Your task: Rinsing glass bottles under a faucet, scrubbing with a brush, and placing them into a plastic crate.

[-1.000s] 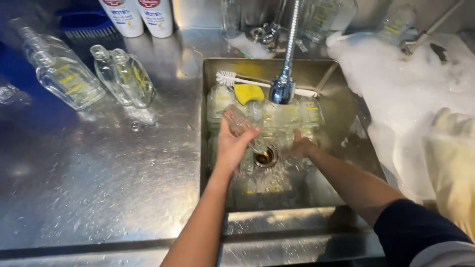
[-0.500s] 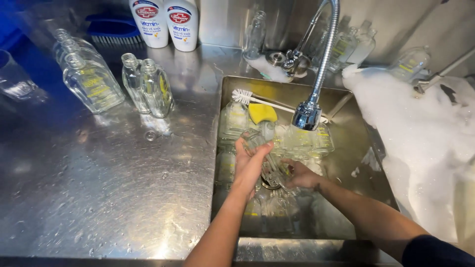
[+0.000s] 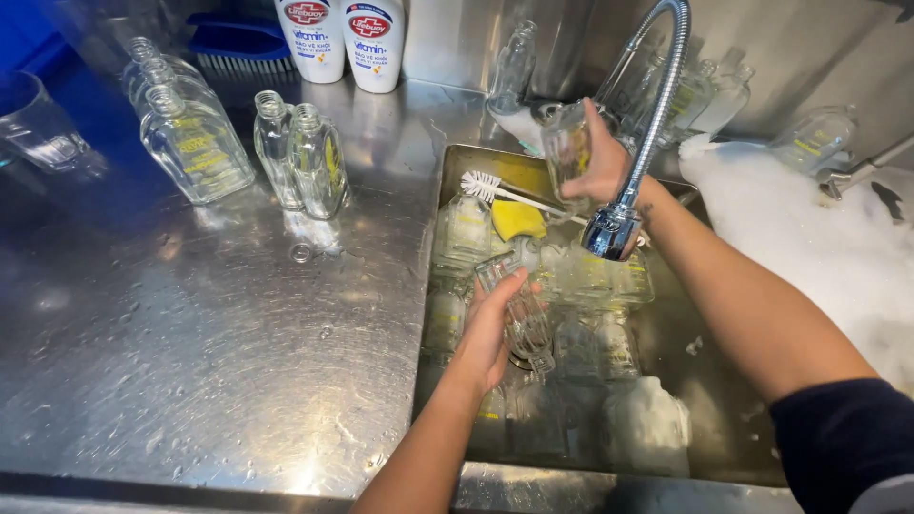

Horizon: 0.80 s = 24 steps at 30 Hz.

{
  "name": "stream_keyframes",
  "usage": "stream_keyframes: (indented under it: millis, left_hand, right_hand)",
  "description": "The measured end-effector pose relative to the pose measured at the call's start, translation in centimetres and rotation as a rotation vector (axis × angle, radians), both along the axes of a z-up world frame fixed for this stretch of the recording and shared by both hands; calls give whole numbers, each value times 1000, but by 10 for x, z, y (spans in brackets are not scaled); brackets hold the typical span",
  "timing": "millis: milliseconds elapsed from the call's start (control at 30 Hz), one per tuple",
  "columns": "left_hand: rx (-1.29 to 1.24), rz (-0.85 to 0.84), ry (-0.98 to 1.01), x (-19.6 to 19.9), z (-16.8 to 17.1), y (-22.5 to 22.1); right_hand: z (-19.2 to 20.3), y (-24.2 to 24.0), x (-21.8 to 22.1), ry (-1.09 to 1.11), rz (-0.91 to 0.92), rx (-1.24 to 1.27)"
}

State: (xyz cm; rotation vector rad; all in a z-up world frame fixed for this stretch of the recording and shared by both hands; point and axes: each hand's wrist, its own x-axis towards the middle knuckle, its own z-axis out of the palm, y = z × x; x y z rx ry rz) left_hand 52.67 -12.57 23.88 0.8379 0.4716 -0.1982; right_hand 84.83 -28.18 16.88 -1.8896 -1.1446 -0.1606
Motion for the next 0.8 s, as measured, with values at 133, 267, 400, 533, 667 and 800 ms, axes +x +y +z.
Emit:
stream_keyframes:
  millis: [133, 267, 400, 533, 667, 800]
  left_hand:
    - [-110, -2, -10, 15, -39, -4]
    - [-107, -39, 147, 19, -43, -3]
    - [17, -71, 144, -1, -24, 1]
    - [141, -71, 128, 18, -73, -5]
    - [169, -60, 148, 22, -94, -19]
    - [135, -38, 157, 10, -52, -34]
  right_hand:
    - [72, 49, -43, 329, -386, -741]
    - [88, 46, -71, 332, -369, -763]
    - [-16, -41, -116, 413, -316, -692]
    - [-8, -55, -206, 645, -166, -362]
    - [23, -25, -259, 835, -176, 130]
    - [-30, -30, -223, 858, -284, 196]
